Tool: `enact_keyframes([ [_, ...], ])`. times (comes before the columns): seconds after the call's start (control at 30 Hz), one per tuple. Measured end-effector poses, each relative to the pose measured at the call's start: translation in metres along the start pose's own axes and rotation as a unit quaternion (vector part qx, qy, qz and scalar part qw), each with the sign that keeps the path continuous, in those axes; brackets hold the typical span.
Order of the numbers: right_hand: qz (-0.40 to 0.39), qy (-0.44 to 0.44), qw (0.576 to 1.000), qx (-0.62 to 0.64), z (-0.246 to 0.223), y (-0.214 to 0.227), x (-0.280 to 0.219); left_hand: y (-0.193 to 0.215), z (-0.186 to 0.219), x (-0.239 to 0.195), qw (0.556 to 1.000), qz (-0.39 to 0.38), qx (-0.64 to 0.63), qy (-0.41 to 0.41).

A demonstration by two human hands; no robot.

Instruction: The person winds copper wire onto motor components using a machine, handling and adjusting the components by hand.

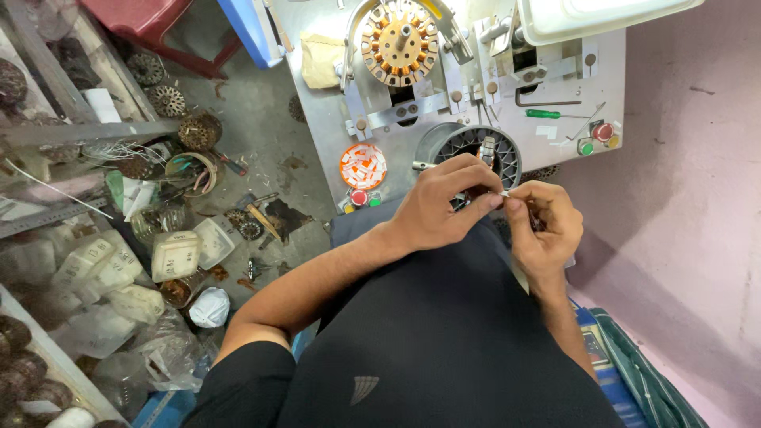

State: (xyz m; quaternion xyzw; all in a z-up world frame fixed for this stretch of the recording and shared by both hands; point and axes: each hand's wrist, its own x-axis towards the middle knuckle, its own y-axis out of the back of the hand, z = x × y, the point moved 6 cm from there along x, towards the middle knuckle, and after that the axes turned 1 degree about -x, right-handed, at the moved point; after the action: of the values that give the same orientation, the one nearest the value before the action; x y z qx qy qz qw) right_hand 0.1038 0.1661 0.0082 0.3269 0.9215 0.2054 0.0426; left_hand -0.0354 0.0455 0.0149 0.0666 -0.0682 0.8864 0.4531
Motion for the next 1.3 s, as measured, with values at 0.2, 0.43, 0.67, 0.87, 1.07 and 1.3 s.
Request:
enact_keyframes([
  [0.2, -0.022, 0.049, 0.998, 0.012, -0.005, 0.001, 0.002, 0.003, 0.000, 0.001, 0.999, 0.007, 0.037, -0.037],
  [0.43, -0.058, 0.072, 0.995, -0.027, -0.019, -0.001, 0.010, 0.004, 0.001, -0.004, 0.997, 0.007, 0.013, -0.081],
  [0.67, -0.060, 0.049, 0.994, -0.071, -0.029, -0.009, 0.013, 0.005, 0.001, -0.007, 0.982, -0.003, 0.108, -0.155],
  [0.87, 0.002, -0.022, 0.997, -0.071, -0.006, -0.007, 0.019, 0.007, -0.021, 0.005, 0.980, 0.000, 0.180, -0.085],
  [1.07, 0.012, -0.049, 0.997, -0.054, 0.017, -0.011, 0.034, -0.007, -0.068, 0.013, 0.984, -0.126, 0.093, 0.090],
  [1.3, -0.022, -0.016, 0.999, -0.040, 0.003, -0.013, 0.030, -0.012, -0.072, 0.000, 0.993, -0.072, 0.048, 0.081],
])
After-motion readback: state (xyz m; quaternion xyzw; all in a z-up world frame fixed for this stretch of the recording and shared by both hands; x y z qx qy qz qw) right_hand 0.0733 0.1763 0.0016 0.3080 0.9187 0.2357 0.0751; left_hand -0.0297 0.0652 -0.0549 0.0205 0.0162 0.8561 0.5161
